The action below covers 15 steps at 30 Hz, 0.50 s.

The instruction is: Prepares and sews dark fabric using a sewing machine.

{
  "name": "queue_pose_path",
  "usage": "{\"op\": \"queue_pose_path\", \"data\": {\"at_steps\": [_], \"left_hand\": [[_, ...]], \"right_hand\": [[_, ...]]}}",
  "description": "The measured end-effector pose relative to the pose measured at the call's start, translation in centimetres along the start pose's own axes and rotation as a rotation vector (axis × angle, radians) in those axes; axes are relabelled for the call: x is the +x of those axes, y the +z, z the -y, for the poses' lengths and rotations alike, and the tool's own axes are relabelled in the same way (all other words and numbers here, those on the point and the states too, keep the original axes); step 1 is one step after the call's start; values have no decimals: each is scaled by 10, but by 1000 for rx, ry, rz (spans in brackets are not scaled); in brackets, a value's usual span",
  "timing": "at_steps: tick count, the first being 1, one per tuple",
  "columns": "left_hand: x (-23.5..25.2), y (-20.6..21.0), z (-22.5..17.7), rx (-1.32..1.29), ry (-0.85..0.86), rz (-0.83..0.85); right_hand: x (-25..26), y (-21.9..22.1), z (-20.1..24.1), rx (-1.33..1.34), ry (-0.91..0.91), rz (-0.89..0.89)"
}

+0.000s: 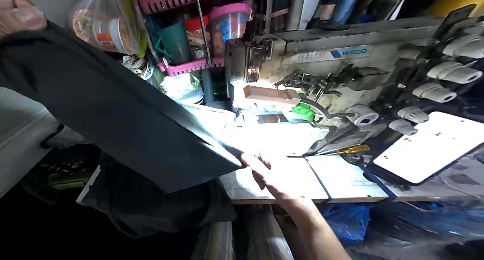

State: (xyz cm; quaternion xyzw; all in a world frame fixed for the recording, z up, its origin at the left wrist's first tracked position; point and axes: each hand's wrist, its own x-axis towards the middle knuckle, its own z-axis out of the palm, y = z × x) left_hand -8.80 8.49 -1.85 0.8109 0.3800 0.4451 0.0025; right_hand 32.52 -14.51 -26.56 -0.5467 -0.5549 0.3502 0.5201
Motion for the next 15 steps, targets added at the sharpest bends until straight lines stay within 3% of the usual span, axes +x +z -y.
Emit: {"op": "queue_pose_path", "data": {"at_steps": [3,6,9,12,15], "left_hand": [[-4,-4,-29,-107,218,280],[-14,-3,-73,-168,108,494],[-21,9,-84,-281,18,491],[-18,15,-87,-373,74,509],[-18,12,-111,-230,141,596]], "right_hand": [[-19,8,-18,-8,24,25],[-31,15,-39,193,35,-11],[-19,11,-46,262,59,-8],[5,3,-47,193,57,-6],[24,-4,-44,95,41,42]]}}
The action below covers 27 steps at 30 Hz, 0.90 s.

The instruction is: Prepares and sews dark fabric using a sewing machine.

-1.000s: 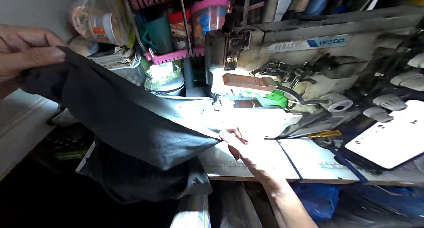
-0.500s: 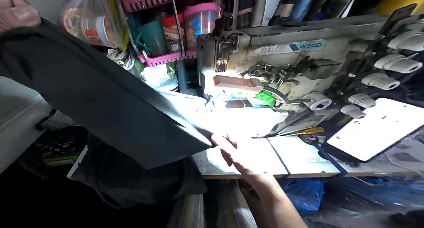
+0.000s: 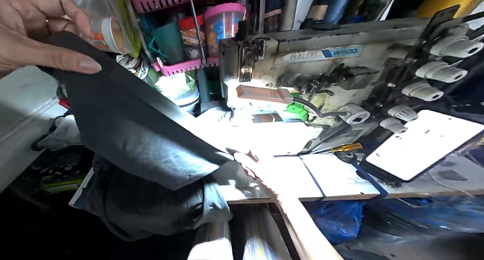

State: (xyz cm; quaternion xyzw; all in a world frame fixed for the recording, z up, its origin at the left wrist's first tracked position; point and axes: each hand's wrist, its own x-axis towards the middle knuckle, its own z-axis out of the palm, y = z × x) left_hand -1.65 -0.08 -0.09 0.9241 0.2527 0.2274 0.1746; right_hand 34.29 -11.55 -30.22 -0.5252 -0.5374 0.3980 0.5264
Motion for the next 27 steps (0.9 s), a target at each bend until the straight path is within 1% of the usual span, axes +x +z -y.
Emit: {"op": "queue_pose_path", "data": {"at_steps": [2,5,7,10,14,18,23,27], "left_hand": [[3,4,-8,164,-15,23],[8,9,-13,401,-67,-14],[12,17,-12,455,-102,-113],[14,30,-13,397,-187,-213],[11,48,-14,319,-159,-238],[12,64,1,281,-59,-261],[15,90,-11,222,-97,-214],[19,108,-26,96,-125,-100]], "right_hand": [[8,-2,6,-38,-7,15],[19,-3,2,-4,-20,12],[23,-4,4,44,-24,17],[24,-6,6,69,32,36],[24,-7,12,57,11,50],[25,-5,6,115,-52,49],[25,-9,10,57,24,65],[27,-7,2,128,-62,70]]}}
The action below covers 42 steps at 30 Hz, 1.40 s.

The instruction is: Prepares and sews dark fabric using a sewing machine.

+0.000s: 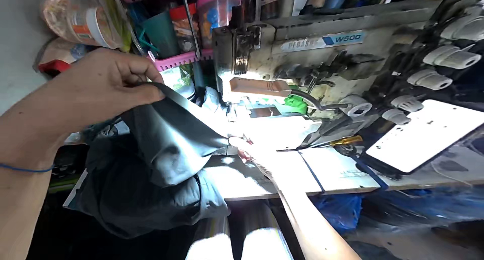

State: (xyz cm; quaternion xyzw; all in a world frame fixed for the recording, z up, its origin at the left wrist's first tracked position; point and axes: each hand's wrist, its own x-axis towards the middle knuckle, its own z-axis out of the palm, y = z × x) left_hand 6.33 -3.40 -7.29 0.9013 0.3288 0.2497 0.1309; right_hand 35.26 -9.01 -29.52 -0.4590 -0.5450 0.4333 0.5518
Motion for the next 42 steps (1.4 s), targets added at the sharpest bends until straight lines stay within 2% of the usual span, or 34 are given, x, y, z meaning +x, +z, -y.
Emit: {"op": "queue_pose_path", "data": {"at_steps": [4,7,9,12,15,17,19,24,29,34,42], "left_hand": [[6,8,-6,-35,-1,135],[17,14,-2,210,10,134],[24,18,3,268,2,126],[28,23,-2,71,-45,187],[31,32,-1,-8,103,290],[36,39,19,137,202,295],[41,45,20,240,226,290],[46,59,5,52,157,320],[47,72,12,-116,131,335],[45,84,19,-190,194,307],[47,102,37,-210,91,415]], "right_hand": [[1,0,-4,23,-38,8],[-1,0,-1,13,4,4],[-2,1,-2,-6,10,-4],[-2,0,-5,-24,-16,-27],[-2,-1,-3,-37,-19,-11],[-1,-1,-3,-30,-10,-7],[-1,0,-3,-20,-16,-2],[-2,1,1,-26,-56,-12],[-4,0,7,-46,25,-2],[-3,0,-1,-26,-12,-13],[-4,3,1,-60,5,-44]]}}
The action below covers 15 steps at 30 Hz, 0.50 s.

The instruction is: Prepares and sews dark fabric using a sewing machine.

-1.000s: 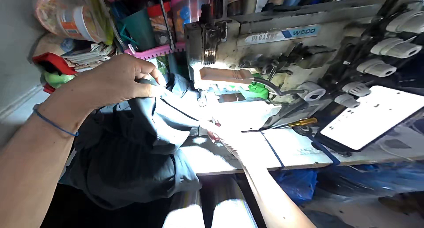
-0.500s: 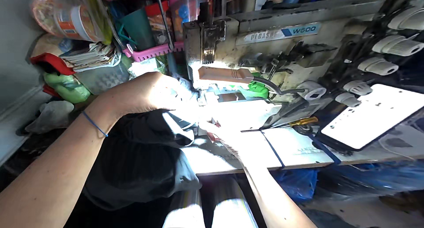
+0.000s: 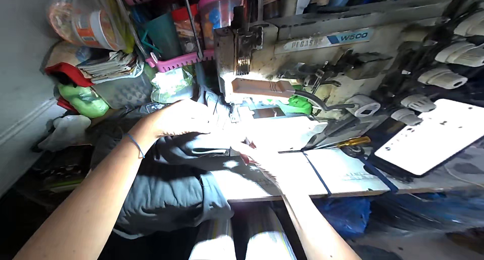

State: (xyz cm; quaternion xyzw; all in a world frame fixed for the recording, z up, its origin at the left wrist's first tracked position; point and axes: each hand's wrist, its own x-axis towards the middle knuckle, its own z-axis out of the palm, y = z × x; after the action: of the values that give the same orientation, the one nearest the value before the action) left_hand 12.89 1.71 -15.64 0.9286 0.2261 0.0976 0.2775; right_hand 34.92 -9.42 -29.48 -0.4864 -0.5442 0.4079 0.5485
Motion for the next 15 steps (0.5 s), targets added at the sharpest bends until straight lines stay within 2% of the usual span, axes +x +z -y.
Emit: {"op": "queue_pose_path", "data": {"at_steps": [5,10,12,15], "left_hand": [[21,30,7,38,-221,-202],[53,65,2,496,-354,-138],[62,72,-8,552,-381,-165],[68,71,1,517,-407,-257]], "right_hand": [[2,1,-4,25,-46,28],[-3,4,-4,-78,-19,10],[-4,8,-1,-157,25,7],[-6,12,3,-220,-23,6]]}}
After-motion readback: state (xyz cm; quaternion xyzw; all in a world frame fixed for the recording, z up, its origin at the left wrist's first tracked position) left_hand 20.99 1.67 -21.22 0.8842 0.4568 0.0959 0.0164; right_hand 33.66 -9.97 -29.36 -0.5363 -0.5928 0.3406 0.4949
